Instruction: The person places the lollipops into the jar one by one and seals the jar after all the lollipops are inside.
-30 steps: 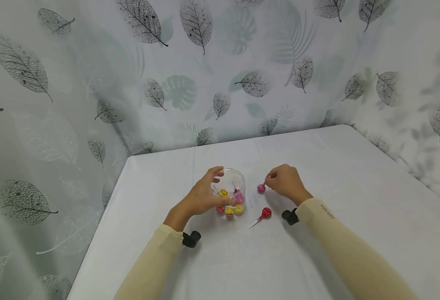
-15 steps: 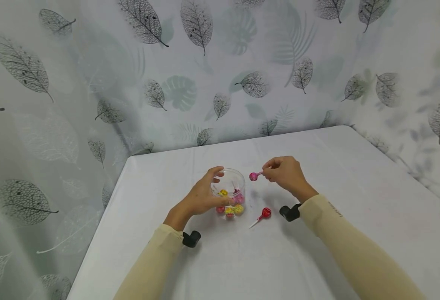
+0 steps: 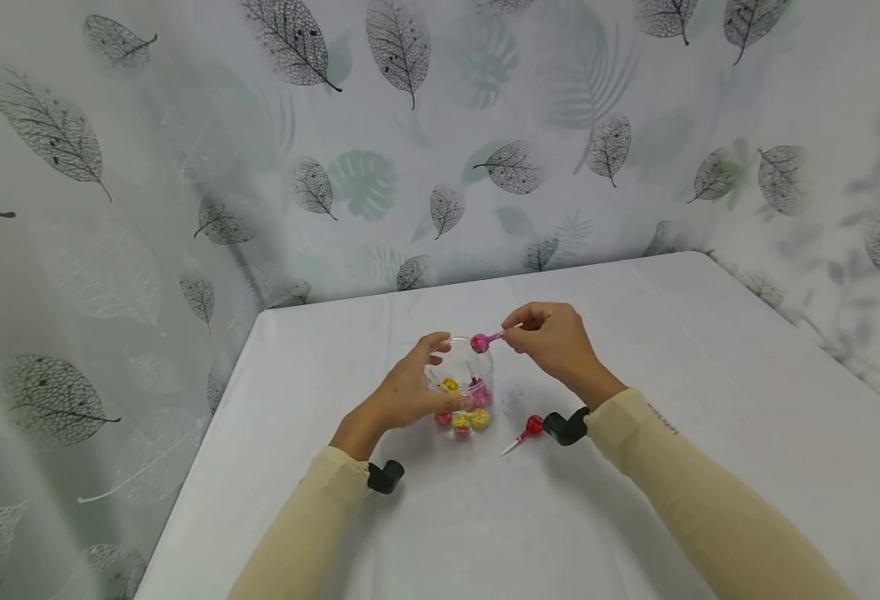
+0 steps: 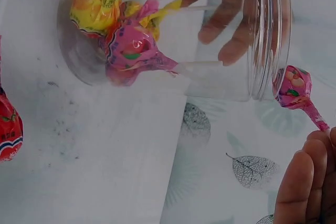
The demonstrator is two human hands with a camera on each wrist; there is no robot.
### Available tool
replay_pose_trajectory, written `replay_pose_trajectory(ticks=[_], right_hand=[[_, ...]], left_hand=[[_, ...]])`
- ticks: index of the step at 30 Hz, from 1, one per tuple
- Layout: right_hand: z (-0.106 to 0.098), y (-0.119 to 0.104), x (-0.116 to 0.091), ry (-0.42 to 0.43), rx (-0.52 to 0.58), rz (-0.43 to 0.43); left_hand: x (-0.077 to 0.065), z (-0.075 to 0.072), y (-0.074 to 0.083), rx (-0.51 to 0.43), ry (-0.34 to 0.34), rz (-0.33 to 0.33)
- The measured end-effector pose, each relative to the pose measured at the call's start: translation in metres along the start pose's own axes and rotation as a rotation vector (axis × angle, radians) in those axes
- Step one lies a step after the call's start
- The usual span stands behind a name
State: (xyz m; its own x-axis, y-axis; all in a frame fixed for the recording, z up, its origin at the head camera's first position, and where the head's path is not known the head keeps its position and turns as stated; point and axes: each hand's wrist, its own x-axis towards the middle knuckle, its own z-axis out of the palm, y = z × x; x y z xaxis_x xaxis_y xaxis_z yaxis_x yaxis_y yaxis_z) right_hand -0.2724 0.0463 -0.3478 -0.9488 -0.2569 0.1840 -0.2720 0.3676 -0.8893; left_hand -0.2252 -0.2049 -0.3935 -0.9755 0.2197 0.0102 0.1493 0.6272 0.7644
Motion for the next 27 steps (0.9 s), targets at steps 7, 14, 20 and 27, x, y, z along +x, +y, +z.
replay_pose_trajectory(ticks=[7, 14, 20, 27], right_hand=[[0.008, 0.002, -0.001, -0.071, -0.022, -0.003], [0.010, 0.003, -0.001, -0.116, -0.034, 0.003], [0.005, 0.007, -0.002, -0.138, -0.078, 0.009], [-0.001, 0.021, -0.001, -0.339, -0.280, 0.070]], left_hand=[[-0.001, -0.001, 0.001, 0.003, -0.005, 0.009], [0.000, -0.002, 0.002, -0.004, -0.009, 0.024], [0.000, -0.001, 0.002, -0.005, -0.008, 0.023], [0.000, -0.001, 0.002, -0.013, -0.004, 0.004]])
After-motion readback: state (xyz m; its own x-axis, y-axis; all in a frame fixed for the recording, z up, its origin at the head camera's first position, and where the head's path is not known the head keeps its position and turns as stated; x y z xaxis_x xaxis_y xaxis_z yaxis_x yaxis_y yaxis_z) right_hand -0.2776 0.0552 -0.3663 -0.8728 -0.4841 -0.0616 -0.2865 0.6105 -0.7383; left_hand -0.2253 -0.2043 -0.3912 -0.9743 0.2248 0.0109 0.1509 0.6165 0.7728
